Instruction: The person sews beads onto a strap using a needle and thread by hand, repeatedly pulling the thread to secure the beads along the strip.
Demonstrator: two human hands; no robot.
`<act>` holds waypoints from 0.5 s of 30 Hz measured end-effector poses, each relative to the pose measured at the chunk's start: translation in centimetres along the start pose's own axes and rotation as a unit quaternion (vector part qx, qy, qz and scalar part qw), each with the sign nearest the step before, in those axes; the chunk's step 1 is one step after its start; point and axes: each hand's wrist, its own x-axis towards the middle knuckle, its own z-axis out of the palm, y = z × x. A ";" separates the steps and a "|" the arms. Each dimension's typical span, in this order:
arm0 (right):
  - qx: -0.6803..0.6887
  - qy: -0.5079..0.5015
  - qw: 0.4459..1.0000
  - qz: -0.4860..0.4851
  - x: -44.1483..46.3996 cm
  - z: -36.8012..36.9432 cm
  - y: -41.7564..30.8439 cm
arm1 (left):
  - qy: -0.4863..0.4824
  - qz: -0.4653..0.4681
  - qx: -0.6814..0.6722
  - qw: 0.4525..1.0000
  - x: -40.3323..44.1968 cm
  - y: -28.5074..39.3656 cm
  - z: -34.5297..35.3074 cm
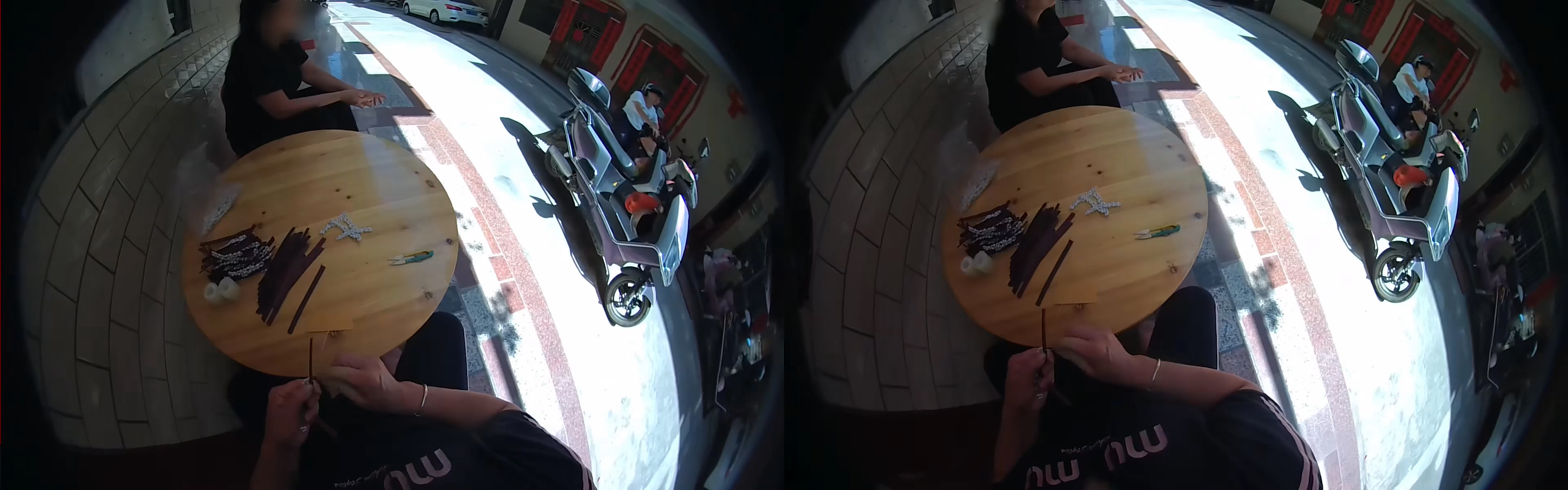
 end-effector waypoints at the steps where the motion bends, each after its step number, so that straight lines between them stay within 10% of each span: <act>1: 0.011 0.010 1.000 -0.014 0.1 -0.2 -0.3 | 0.000 -0.007 -0.003 1.000 -0.1 0.0 0.2; 15: -0.137 0.010 0.990 -0.041 -1.6 -0.9 -1.8 | -0.013 -0.019 0.020 1.000 -0.6 -0.6 1.6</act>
